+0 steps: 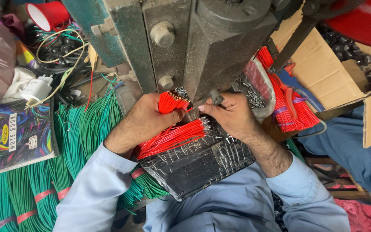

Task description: The person holds a bundle of red wires in one hand and inserts metal terminals into a bench press machine, pulling the press lever to crimp terminals onto the wire ends one at a time. Crimped wires accumulate in a tray on their lap while they continue feeding terminals and positioning wires.

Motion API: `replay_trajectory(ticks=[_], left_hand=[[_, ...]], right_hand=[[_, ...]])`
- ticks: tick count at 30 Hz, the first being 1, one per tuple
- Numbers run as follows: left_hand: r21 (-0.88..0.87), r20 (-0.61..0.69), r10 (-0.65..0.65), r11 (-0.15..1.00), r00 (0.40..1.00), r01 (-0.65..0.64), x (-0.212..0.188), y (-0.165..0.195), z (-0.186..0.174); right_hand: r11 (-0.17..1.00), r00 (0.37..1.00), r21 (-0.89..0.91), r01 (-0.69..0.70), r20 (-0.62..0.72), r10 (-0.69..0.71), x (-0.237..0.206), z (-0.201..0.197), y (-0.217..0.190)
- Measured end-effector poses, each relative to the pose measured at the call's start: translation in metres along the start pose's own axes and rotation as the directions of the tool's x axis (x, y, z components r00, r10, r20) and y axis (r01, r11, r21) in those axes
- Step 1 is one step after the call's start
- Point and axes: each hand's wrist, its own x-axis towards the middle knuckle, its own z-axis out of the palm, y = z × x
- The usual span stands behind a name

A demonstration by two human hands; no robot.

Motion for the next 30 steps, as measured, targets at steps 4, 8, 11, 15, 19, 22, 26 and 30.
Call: replay_trajectory(ticks=[4, 8, 11, 15, 19, 22, 26, 30], left_hand=[[-0.005, -0.008, -0.009, 1.0, 1.0, 0.009, 0.0, 0.001, 0.001], [0.022, 0.002, 0.018, 1.0, 1.0, -0.018, 0.001, 0.001, 0.001], [0.045, 0.006, -0.034, 0.998, 0.999, 0.034, 0.0, 0.003, 0.0], [-0.016, 0.072, 0.185, 0.983, 0.98, -0.184, 0.0, 0.005, 0.002], [0.014, 0.08, 0.161, 0.987, 0.984, -0.162, -0.001, 0.005, 0.005], [0.027, 0.047, 0.07, 0.997, 0.996, -0.071, 0.0, 0.004, 0.004], [-0.029, 0.036, 0.106, 0.994, 0.994, -0.105, 0.002, 0.005, 0.005], [-0.026, 0.035, 0.055, 0.998, 0.998, -0.054, 0.003, 0.006, 0.007]], right_hand=[[0.992, 0.999, -0.118, -0.038, -0.008, 0.037, 0.003, -0.005, -0.003], [0.998, 0.998, -0.04, 0.051, 0.042, -0.05, 0.004, -0.005, -0.007], [0.999, 0.999, 0.016, -0.027, 0.045, 0.026, -0.004, -0.003, -0.012], [0.982, 0.99, 0.19, 0.008, 0.133, -0.034, -0.019, -0.019, -0.021], [0.989, 0.991, -0.097, -0.115, 0.05, 0.121, -0.03, -0.051, -0.033], [0.871, 0.985, -0.483, 0.087, 0.174, -0.001, -0.033, -0.072, -0.04], [0.853, 0.974, -0.5, 0.148, 0.224, -0.038, -0.035, -0.07, -0.038], [0.808, 0.965, -0.545, 0.223, 0.239, -0.105, -0.036, -0.064, -0.036]])
